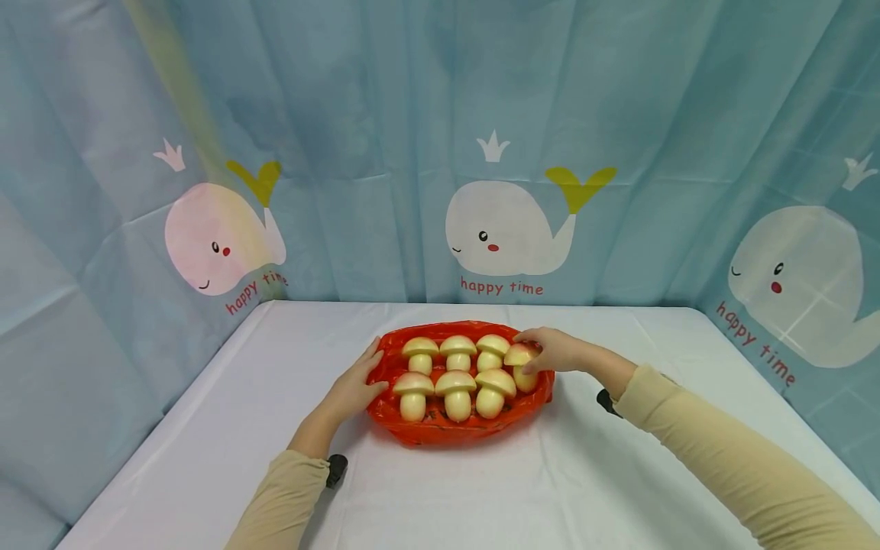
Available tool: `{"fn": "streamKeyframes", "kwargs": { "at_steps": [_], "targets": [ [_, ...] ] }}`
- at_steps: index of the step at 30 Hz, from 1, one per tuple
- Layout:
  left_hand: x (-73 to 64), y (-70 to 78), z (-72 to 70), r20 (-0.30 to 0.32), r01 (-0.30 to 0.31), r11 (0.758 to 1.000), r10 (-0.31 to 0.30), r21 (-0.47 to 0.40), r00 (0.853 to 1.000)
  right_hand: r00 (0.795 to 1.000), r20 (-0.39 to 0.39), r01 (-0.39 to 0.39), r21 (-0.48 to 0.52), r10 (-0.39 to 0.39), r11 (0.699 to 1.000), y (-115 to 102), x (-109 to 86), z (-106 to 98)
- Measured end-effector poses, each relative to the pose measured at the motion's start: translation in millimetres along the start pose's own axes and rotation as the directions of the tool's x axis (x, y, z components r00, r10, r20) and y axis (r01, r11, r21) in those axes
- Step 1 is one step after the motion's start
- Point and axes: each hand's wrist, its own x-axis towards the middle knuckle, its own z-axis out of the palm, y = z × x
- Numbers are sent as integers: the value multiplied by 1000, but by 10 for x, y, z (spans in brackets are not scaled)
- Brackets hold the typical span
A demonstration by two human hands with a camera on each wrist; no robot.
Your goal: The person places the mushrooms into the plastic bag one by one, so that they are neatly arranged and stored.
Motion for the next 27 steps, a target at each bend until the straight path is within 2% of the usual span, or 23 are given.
{"fn": "streamKeyframes", "kwargs": {
  "at_steps": [8, 15, 21, 24, 27],
  "targets": [
    [-29, 17, -3, -10, -19, 1000, 19, -2, 1000, 1000, -24, 9, -21, -9, 1000, 29, 2, 130],
    [-33, 48, -8, 0, -19, 1000, 19, -3, 1000, 996, -88, 3, -54, -7, 999, 56, 3, 258],
    [-34, 41, -3, -6, -20, 1000, 20, -6, 1000, 990, -136, 25, -36, -29, 999, 90, -22, 308],
    [-33, 35, 3, -11, -27, 1000, 27, -11, 1000, 982, -180, 62, -20, -64, 998, 95, -57, 312],
    [-28, 28, 10, -13, -25, 1000, 25, -12, 1000, 960, -259, 115, 6, -110, 993, 87, -116, 318]
  ]
}}
